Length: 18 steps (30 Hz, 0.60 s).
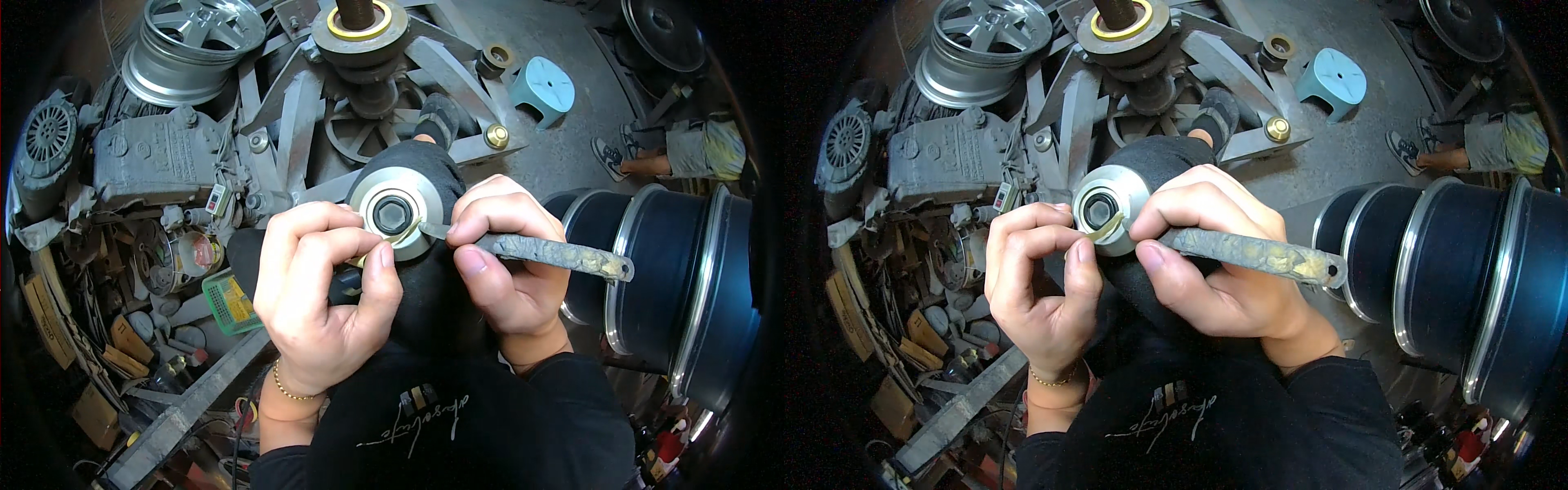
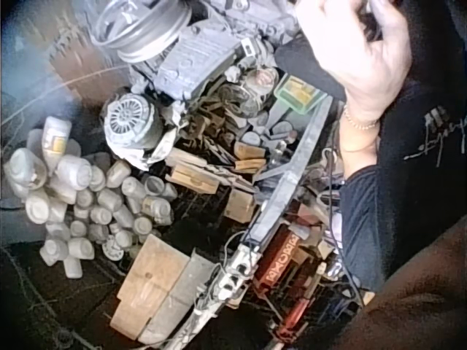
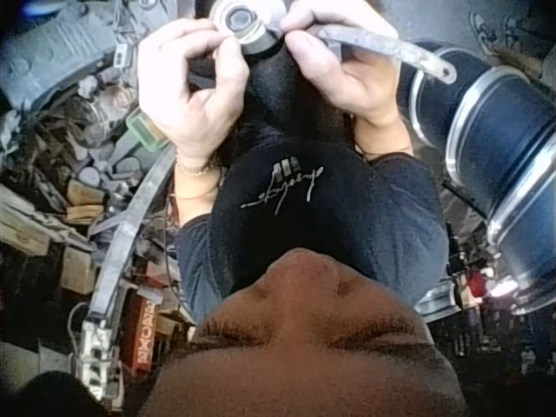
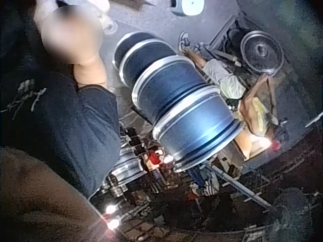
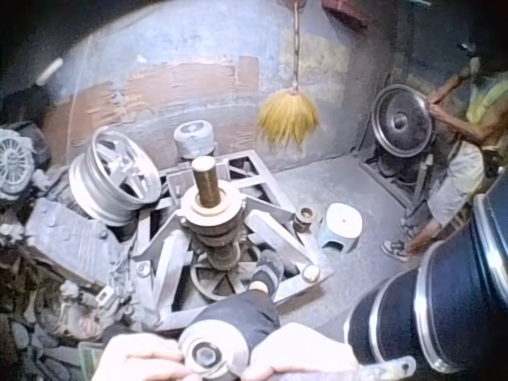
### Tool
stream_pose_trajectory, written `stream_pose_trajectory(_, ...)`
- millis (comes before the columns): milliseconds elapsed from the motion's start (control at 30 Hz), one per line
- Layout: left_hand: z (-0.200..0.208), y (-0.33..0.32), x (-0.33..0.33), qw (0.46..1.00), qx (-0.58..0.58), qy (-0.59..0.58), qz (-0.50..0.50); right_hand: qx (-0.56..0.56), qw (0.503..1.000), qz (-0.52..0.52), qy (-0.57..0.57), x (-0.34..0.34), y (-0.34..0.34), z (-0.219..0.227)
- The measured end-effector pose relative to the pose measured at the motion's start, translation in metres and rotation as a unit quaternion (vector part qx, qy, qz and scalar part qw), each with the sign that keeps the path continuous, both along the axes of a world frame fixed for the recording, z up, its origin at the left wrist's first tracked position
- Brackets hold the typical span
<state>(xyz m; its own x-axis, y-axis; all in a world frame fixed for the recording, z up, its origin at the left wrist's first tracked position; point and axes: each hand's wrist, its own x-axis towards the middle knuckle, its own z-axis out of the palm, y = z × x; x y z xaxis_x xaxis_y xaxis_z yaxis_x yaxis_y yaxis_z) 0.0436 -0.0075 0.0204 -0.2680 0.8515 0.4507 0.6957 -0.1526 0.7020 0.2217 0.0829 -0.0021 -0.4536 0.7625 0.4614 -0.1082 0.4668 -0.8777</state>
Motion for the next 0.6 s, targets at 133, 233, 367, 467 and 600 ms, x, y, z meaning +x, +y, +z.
stream_pose_trajectory(133,-0.0007,-0.0003,-0.0007,1.000,0.002,0.003,-0.002,0.009,1.000,0.001,-0.003,-0.0014,0.0025,0.0001)
stream_pose_trajectory(233,-0.0026,0.0014,-0.0033,0.999,0.027,0.023,-0.010,0.017,1.000,0.007,0.002,-0.0025,0.0046,0.0012)
stream_pose_trajectory(367,-0.0055,0.0032,-0.0032,0.998,0.044,0.030,-0.014,0.006,1.000,-0.004,-0.005,-0.0049,0.0011,0.0004)
stream_pose_trajectory(467,-0.0058,0.0042,-0.0035,0.998,0.046,0.036,-0.017,0.010,1.000,-0.005,-0.010,-0.0042,0.0013,0.0012)
stream_pose_trajectory(600,-0.0048,0.0043,-0.0026,0.999,0.033,0.022,-0.008,0.021,1.000,0.006,-0.002,-0.0018,0.0042,0.0025)
